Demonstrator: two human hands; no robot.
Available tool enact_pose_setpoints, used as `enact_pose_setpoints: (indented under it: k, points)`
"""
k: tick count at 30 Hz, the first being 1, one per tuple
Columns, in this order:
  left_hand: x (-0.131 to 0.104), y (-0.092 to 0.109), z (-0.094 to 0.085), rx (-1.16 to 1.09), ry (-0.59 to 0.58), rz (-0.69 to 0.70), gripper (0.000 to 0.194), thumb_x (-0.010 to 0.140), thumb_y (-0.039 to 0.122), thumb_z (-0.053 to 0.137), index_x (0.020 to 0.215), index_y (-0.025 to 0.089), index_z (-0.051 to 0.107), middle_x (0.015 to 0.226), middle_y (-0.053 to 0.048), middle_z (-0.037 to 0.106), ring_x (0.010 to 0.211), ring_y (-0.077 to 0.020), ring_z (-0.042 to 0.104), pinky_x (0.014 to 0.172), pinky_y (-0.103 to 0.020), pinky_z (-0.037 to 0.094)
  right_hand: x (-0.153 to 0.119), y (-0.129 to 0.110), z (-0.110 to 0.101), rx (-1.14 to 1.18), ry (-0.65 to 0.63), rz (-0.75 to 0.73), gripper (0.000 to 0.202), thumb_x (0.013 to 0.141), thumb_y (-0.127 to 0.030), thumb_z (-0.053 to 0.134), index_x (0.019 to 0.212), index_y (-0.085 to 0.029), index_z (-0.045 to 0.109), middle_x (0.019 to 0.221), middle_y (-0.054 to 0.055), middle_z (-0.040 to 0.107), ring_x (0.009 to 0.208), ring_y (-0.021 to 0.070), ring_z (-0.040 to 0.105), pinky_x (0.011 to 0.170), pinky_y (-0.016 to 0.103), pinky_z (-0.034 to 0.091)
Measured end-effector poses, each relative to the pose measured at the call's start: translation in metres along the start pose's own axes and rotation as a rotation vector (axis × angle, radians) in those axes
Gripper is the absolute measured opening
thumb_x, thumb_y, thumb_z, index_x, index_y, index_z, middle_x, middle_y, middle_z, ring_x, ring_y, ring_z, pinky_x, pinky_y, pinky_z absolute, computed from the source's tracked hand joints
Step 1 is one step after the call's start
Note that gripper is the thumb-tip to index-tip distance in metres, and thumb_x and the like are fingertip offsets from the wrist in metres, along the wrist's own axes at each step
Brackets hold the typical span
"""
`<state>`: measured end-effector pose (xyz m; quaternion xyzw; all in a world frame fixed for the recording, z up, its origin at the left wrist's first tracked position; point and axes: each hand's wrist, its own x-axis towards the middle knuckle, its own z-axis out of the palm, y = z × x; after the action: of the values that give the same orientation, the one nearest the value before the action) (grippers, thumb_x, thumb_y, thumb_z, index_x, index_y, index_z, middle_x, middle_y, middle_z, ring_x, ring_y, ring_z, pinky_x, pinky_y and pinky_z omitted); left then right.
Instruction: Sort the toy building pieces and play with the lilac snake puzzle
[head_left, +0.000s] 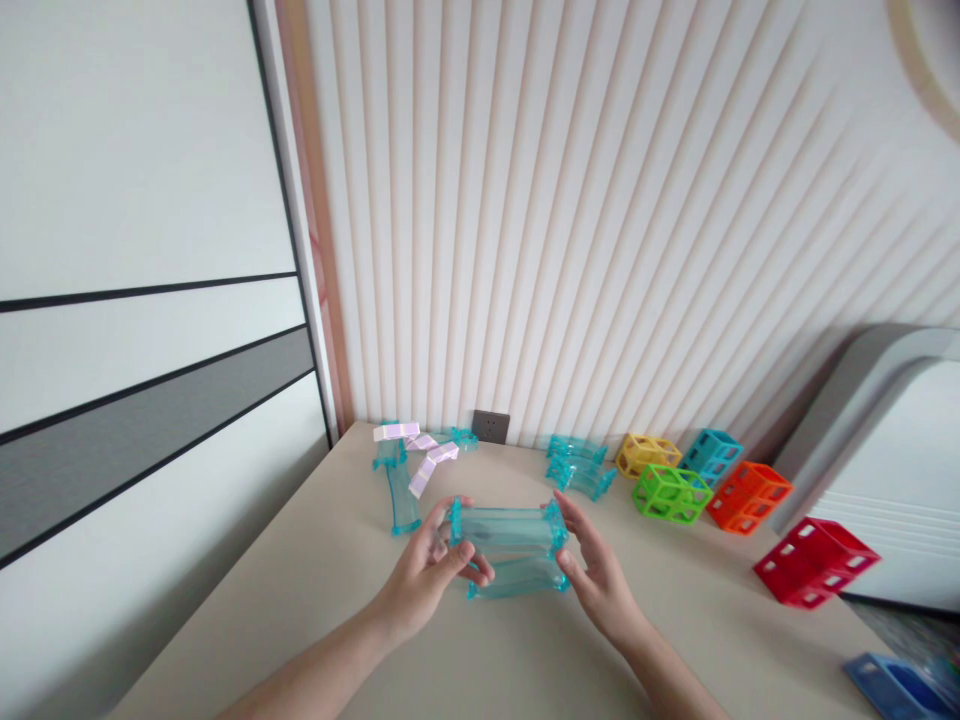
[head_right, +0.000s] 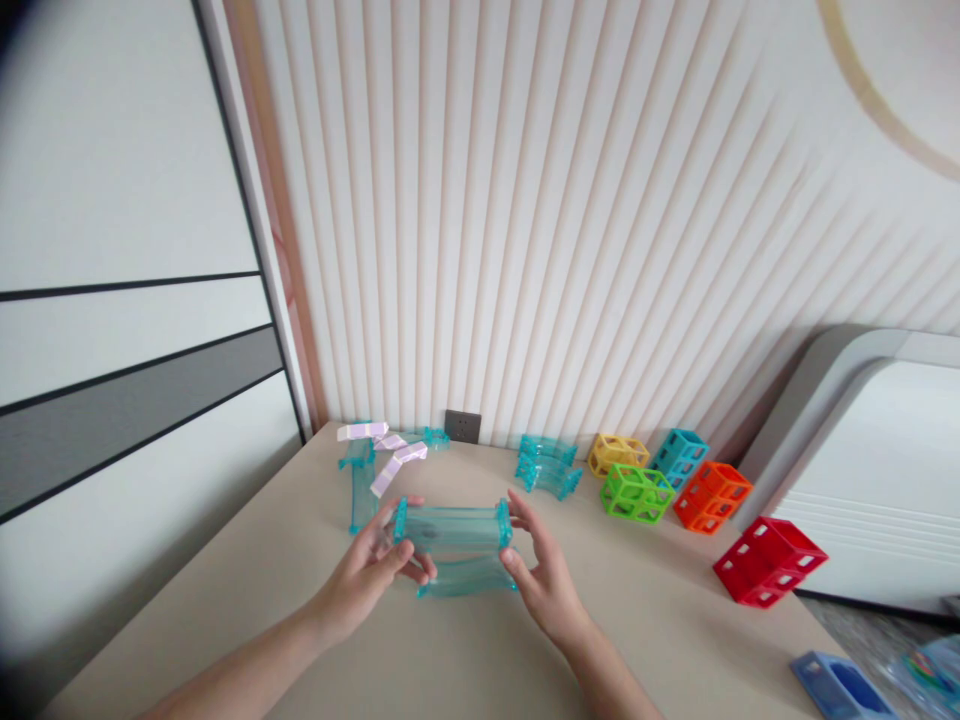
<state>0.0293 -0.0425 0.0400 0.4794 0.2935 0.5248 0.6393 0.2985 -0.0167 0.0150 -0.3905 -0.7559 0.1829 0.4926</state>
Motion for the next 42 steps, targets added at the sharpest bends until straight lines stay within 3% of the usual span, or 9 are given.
enact_pose_setpoints:
  k: [5, 14, 21, 24, 29, 34, 42]
  points:
    - [0.002, 0.002, 0.001, -0.051, 0.052, -0.020, 0.061, 0.082, 0.051, 0.077, 0.128, 0.023, 0.050, 0.088, -0.003, 0.070, 0.075, -0.0221, 0.074, 0.070, -0.035, 0.057, -0.001, 0.005, 0.006, 0.071, 0.042, 0.107, 0.049, 0.092, -0.055, 0.062, 0.129, -0.022, 0.066, 0.121, 0.013, 0.073, 0.103, 0.0274, 0.072, 0.087, 0.040, 0.062]
    - [0.002, 0.004, 0.003, -0.068, 0.052, -0.052, 0.062, 0.078, 0.052, 0.080, 0.125, 0.021, 0.051, 0.089, -0.002, 0.068, 0.074, -0.0217, 0.074, 0.070, -0.035, 0.058, 0.000, 0.005, 0.004, 0.125, 0.017, 0.151, 0.048, 0.092, -0.056, 0.062, 0.126, -0.022, 0.066, 0.119, 0.013, 0.074, 0.105, 0.0269, 0.071, 0.092, 0.041, 0.059]
    - [0.000, 0.004, 0.001, -0.043, 0.044, -0.030, 0.075, 0.086, 0.052, 0.072, 0.147, 0.027, 0.037, 0.098, -0.004, 0.068, 0.081, -0.0220, 0.074, 0.075, -0.036, 0.057, 0.001, 0.002, 0.005, 0.182, -0.021, 0.185, 0.045, 0.095, -0.056, 0.057, 0.127, -0.024, 0.063, 0.121, 0.013, 0.072, 0.106, 0.0268, 0.071, 0.094, 0.043, 0.058]
    - [0.000, 0.006, 0.000, -0.029, 0.061, -0.018, 0.071, 0.090, 0.052, 0.066, 0.150, 0.028, 0.035, 0.096, -0.003, 0.068, 0.084, -0.0216, 0.074, 0.078, -0.036, 0.057, 0.001, 0.004, 0.003, 0.210, -0.026, 0.214, 0.046, 0.096, -0.056, 0.056, 0.128, -0.024, 0.061, 0.120, 0.013, 0.072, 0.106, 0.0269, 0.070, 0.092, 0.044, 0.059]
    - [0.004, 0.006, -0.001, 0.099, 0.158, 0.071, 0.061, 0.088, 0.051, 0.068, 0.137, 0.024, 0.046, 0.095, -0.002, 0.067, 0.079, -0.0210, 0.074, 0.075, -0.036, 0.060, 0.003, 0.009, 0.001, 0.230, -0.014, 0.225, 0.046, 0.095, -0.056, 0.056, 0.129, -0.024, 0.060, 0.118, 0.012, 0.073, 0.101, 0.0255, 0.071, 0.087, 0.042, 0.061]
    - [0.008, 0.000, -0.006, 0.236, 0.262, 0.142, 0.039, 0.086, 0.051, 0.070, 0.108, 0.022, 0.057, 0.086, -0.001, 0.070, 0.071, -0.0205, 0.074, 0.070, -0.033, 0.060, 0.004, 0.008, 0.001, 0.176, -0.010, 0.197, 0.044, 0.094, -0.054, 0.060, 0.126, -0.024, 0.064, 0.117, 0.012, 0.073, 0.099, 0.0249, 0.071, 0.085, 0.041, 0.061]
    - [0.007, -0.006, -0.012, 0.402, 0.286, 0.173, 0.032, 0.086, 0.051, 0.070, 0.090, 0.020, 0.063, 0.075, -0.002, 0.072, 0.070, -0.0223, 0.076, 0.070, -0.031, 0.061, 0.004, 0.012, -0.001, 0.130, 0.000, 0.167, 0.040, 0.093, -0.052, 0.063, 0.122, -0.025, 0.067, 0.114, 0.010, 0.074, 0.098, 0.0248, 0.070, 0.086, 0.041, 0.061]
